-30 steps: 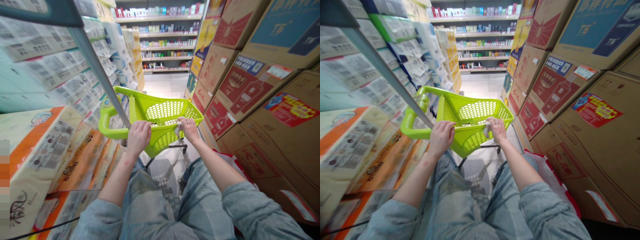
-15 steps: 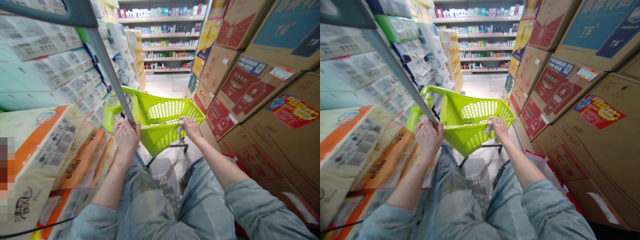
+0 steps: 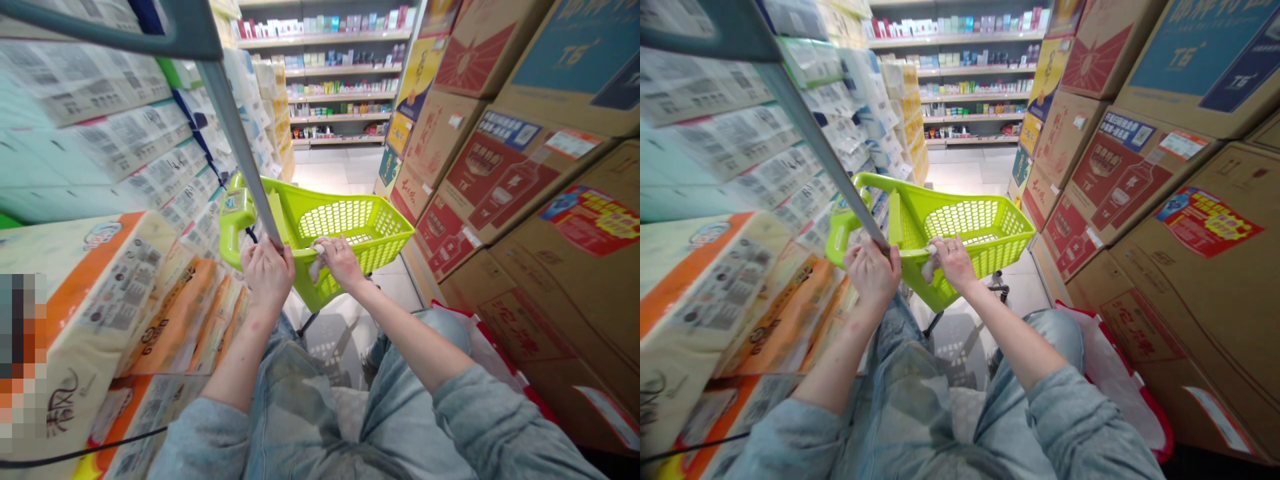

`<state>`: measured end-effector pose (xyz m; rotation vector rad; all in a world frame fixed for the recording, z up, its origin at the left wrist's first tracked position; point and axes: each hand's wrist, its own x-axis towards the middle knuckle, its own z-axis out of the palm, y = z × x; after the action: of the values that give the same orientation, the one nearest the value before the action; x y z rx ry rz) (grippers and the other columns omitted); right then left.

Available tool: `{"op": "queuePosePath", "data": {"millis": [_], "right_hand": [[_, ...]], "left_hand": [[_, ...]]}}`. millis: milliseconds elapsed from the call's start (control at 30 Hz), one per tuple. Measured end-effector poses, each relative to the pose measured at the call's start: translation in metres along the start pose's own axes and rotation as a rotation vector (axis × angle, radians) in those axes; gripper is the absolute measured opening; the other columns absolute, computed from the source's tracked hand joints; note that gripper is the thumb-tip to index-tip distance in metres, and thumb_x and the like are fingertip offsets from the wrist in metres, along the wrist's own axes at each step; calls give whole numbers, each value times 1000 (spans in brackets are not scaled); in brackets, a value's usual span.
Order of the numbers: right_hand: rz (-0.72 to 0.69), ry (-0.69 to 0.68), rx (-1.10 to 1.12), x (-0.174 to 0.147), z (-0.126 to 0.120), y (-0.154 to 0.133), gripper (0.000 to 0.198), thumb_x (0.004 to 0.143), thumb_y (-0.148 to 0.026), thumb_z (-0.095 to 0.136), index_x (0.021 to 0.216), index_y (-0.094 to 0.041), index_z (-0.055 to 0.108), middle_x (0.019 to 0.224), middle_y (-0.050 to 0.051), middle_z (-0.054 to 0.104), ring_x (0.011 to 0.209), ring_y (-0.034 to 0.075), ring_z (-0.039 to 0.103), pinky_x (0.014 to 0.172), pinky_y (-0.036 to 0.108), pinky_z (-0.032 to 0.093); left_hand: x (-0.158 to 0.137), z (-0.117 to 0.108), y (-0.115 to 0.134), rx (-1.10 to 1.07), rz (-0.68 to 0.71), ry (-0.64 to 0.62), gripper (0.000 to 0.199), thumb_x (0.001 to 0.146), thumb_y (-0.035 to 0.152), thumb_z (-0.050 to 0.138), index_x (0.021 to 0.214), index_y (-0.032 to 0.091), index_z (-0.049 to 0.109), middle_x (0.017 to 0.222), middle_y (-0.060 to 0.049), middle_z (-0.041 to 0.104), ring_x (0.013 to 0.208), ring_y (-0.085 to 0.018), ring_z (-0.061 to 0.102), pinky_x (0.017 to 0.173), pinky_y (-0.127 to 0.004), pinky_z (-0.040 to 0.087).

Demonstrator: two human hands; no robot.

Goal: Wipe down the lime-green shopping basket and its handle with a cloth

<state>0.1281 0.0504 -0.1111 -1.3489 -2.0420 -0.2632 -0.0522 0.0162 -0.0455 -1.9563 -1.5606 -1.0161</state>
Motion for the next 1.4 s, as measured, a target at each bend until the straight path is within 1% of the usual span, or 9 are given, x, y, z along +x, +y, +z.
{"op": "queuePosePath", "data": {"millis": [67,167,267,333,533,933,1100,1267,1400], "right_hand": [[-3,0,10,0,-2,3,28,93,-28,42,119,-22,52,109,8,60,106,21,52,110,47,27],[-10,-7,-21,-6,-6,19,28,93,-30,43,118,-22,53,105,8,61,103,21,54,110,47,27],[41,-7,-76,-10,-8,32,27,93,-30,43,115,-21,56,102,9,61,102,22,53,108,48,29],[76,-9,-91,-10,-9,34,27,92,-30,44,113,-19,57,102,10,61,102,23,53,106,47,31],[40,-8,-8,0,-11,14,27,92,-30,44,114,-19,57,107,10,59,101,23,52,92,38,43],[19,2,104,6,-16,-4,29,93,-28,44,118,-19,54,113,11,59,108,23,50,94,40,43],[-10,-13,96,7,-18,-9,32,92,-28,44,121,-18,53,114,13,57,109,24,50,93,41,44],[-49,-8,78,9,-21,-11,33,92,-27,46,123,-19,51,114,12,56,107,24,50,92,40,44],[-59,-3,30,10,-20,-9,30,93,-27,44,121,-20,52,110,11,57,103,23,51,90,38,43]], "left_hand": [[-1,1,1,2,22,-5,43,91,34,34,122,6,45,86,-14,68,88,-25,62,94,-41,34],[-3,1,3,-10,42,-10,48,91,33,34,129,3,40,92,-16,68,93,-26,62,95,-42,34],[-4,4,7,-33,37,-18,52,91,33,33,133,2,36,96,-18,68,95,-26,61,95,-41,35],[-4,6,10,-47,24,-26,52,91,33,33,133,1,36,96,-18,67,97,-27,60,95,-42,35],[-2,10,16,-65,-24,-52,53,92,34,31,131,-1,39,93,-19,67,99,-28,59,96,-43,33],[-1,9,20,-120,-40,-30,54,91,34,33,133,0,36,94,-19,67,98,-28,59,100,-47,29],[-1,10,22,-95,-35,-18,53,92,34,33,131,-1,39,91,-18,67,95,-27,60,99,-46,30],[-1,10,23,-61,-7,7,53,92,33,33,132,-1,38,89,-17,68,93,-27,61,98,-45,31],[-1,9,22,-74,6,-12,54,91,34,34,132,-2,37,91,-18,68,93,-26,61,98,-45,31]]}}
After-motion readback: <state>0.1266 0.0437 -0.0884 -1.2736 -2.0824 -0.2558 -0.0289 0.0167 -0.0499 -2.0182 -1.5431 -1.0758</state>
